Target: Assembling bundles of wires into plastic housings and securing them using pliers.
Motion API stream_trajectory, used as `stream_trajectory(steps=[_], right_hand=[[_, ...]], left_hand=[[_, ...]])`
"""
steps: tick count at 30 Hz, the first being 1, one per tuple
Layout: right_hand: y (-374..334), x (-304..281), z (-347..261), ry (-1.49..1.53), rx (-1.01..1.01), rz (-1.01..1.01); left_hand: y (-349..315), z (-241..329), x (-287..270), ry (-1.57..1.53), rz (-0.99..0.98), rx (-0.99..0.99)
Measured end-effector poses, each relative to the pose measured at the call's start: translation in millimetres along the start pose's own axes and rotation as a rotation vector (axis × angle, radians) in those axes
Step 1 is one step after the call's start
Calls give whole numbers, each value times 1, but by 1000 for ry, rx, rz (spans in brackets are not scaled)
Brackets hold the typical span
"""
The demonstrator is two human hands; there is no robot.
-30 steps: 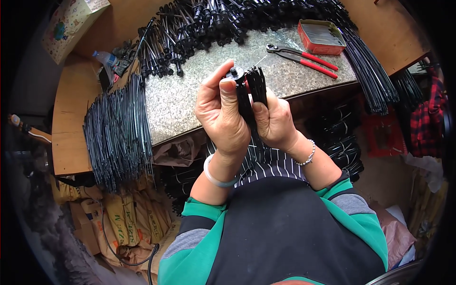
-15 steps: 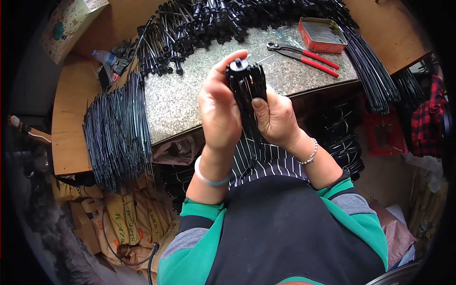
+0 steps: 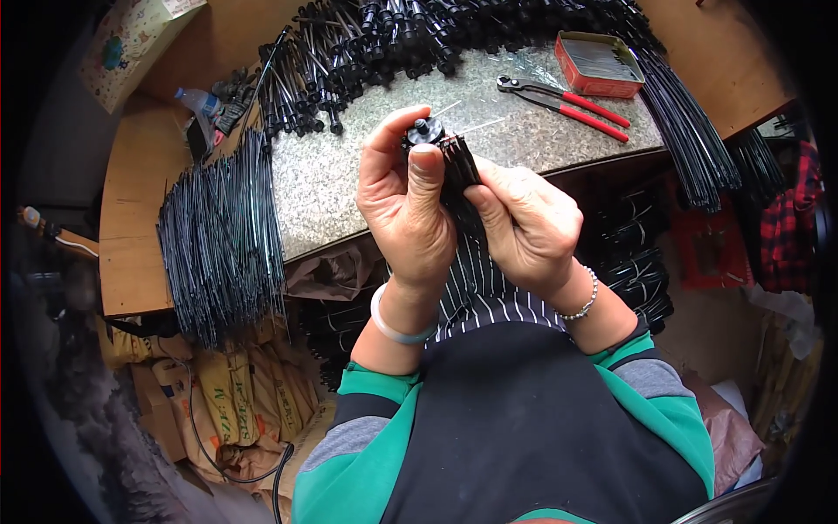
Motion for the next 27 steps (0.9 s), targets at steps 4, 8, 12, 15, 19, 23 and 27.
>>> stream_trajectory(steps=[4,8,12,15,19,23,27], right_hand=[[-1,1,0,-38,39,-10],[-2,1,0,35,148,-17],[-7,1,4,72,133,-14],[-7,0,3,35,68,-9],[-8,1,6,90,170,1],[-5,-4,13,298,332,-45],[-12,2,18,662,516,55]], left_hand=[[-4,2,-1,23,-83,-20],[-8,2,-3,-86,-138,-49],[-10,2,-3,-89,-84,-69],[-8,3,1,-99,-121,-93],[-7,2,2,-248,-130,-137],[-2,2,-4,-261,-245,-192],[-4,1,-2,-388,-191,-243]])
Point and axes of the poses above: each hand's wrist, its own y-axis towards the middle knuckle, its own x-axis out of the palm, z = x × y, the point moved 2 cm from there along y, towards the middle knuckle, and after that the axes turned 6 degrees about -x, right-handed, at the moved point
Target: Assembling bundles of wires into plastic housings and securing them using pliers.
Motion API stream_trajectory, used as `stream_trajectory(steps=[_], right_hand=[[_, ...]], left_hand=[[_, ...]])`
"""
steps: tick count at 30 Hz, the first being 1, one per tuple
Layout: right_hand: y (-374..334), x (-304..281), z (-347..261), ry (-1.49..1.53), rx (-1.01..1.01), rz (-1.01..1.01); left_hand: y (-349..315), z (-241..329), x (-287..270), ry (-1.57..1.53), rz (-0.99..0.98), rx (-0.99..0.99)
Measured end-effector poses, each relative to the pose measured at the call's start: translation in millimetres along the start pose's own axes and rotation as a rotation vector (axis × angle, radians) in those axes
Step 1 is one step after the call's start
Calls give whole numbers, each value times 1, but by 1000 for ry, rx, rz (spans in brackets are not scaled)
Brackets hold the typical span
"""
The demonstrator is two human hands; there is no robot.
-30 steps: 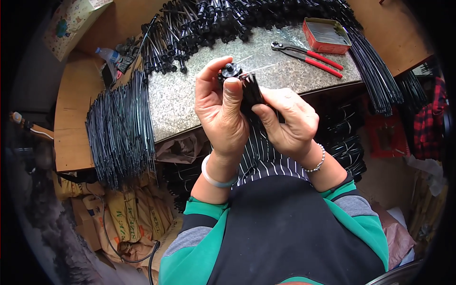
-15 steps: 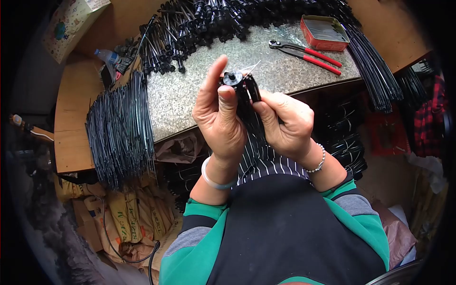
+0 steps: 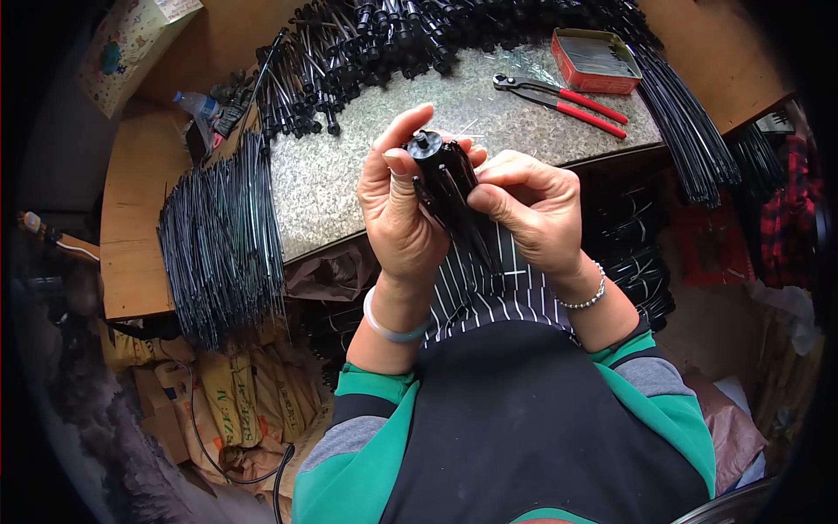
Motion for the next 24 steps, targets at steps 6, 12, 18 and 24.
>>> stream_trajectory(steps=[6,12,18,24], right_hand=[[-6,3,-1,-97,-15,34],[0,3,-5,-447,-223,28],[-7,12,14,-46,18,57],[-32,12,22,-374,27,-149]], left_hand=[[-1,-5,-2,34,33,41],[-4,-11,3,88,31,88],[7,-3,-2,129,-20,-21],[7,9,13,118,-152,-92]])
Point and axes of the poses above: each hand's wrist, its own y-axis towards the middle knuckle, its own x-axis out of the palm, z = x × y, the point moved 2 cm from there along y, towards the middle knuckle, and after that the axes turned 6 degrees about -x, right-handed, at the moved point
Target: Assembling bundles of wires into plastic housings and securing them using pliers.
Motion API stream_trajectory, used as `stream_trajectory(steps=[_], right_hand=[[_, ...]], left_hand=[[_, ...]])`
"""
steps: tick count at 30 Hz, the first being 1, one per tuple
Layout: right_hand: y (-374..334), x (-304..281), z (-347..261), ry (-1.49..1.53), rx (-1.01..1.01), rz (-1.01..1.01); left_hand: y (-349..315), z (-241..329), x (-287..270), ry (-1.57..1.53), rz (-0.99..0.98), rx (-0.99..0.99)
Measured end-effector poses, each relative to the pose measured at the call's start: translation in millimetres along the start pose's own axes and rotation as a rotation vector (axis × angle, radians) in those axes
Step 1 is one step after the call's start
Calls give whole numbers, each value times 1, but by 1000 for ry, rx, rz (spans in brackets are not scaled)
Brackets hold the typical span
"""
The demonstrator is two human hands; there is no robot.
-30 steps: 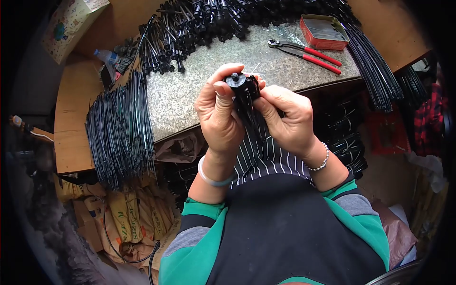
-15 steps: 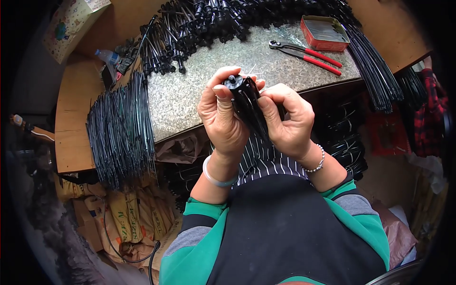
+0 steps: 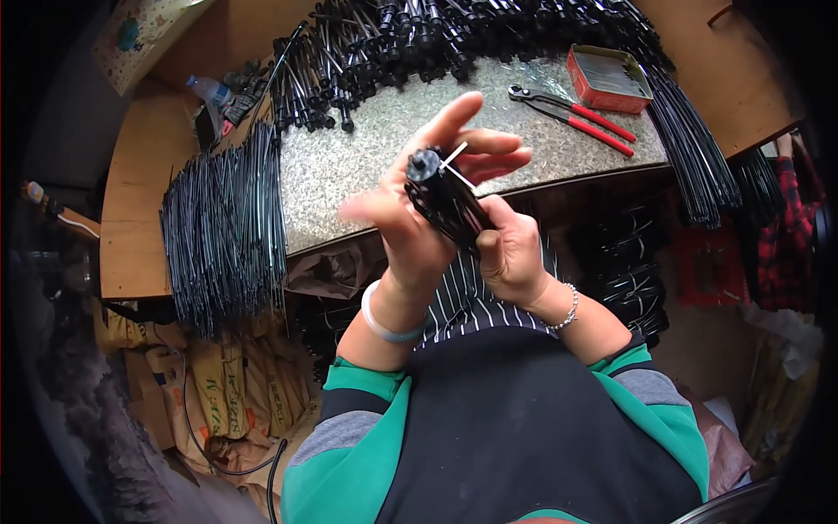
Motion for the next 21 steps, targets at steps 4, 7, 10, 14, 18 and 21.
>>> stream_trajectory(steps=[4,7,10,14,18,21], right_hand=[[-4,-2,16,-89,-167,43],[5,-12,-1,-192,-296,70],[28,-29,-34,-459,-584,144],[32,-39,-61,-576,-726,53],[26,-41,-58,184,-38,-157],[26,-56,-46,693,623,-247]], left_hand=[[-23,0,-4,406,102,-60],[-27,-3,-5,371,186,12],[-32,1,1,644,238,15],[-31,-1,-8,807,-5,238],[-35,-8,-7,845,5,155],[-31,-4,-7,885,96,116]])
Point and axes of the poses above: each hand's wrist, its own y-axis towards the middle knuckle, its own x-axis out of the palm, z = x × y, the point moved 2 cm from there along y, towards the middle knuckle, and after that the axes turned 6 degrees about -x, right-handed, at the moved point
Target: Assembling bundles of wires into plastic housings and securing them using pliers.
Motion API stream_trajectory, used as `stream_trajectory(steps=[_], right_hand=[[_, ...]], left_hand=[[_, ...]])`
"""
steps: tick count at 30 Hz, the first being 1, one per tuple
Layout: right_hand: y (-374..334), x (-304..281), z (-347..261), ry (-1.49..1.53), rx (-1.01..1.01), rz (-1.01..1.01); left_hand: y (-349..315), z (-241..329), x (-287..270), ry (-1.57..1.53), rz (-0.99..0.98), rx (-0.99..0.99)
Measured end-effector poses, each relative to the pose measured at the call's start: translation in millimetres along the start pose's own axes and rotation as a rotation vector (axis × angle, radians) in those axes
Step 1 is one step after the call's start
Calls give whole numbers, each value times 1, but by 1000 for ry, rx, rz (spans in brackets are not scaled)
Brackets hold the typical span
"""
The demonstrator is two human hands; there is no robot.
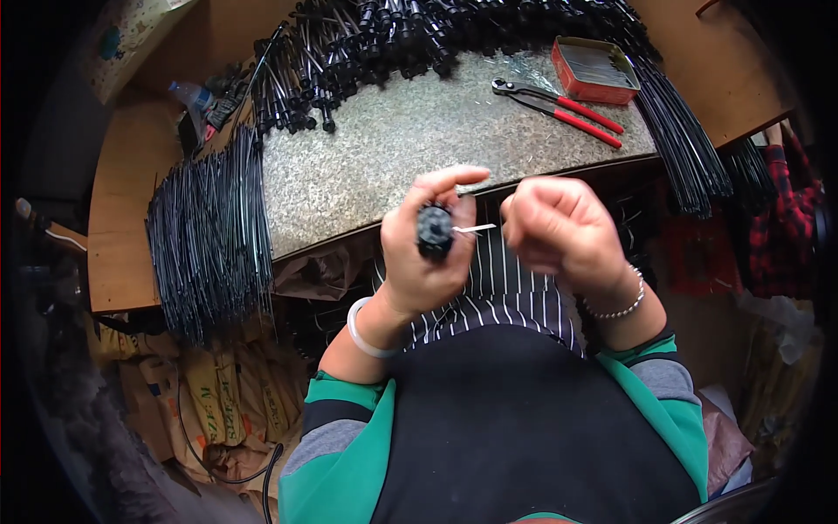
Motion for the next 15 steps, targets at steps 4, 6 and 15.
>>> stream_trajectory(steps=[4,6,15], right_hand=[[29,-99,-3,-1524,-570,575],[34,-136,0,-1864,-567,550],[39,-143,5,-2010,-442,316]], left_hand=[[4,0,-12,-400,70,-201],[5,0,-12,-368,54,-191],[6,-8,-20,-289,125,-166]])
Point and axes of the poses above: each hand's wrist, its own y-axis towards the middle knuckle, its own x-axis out of the palm, z = x × y, the point moved 2 cm from there along y, towards the middle knuckle, and after that the axes turned 6 degrees about -x, right-handed, at the moved point
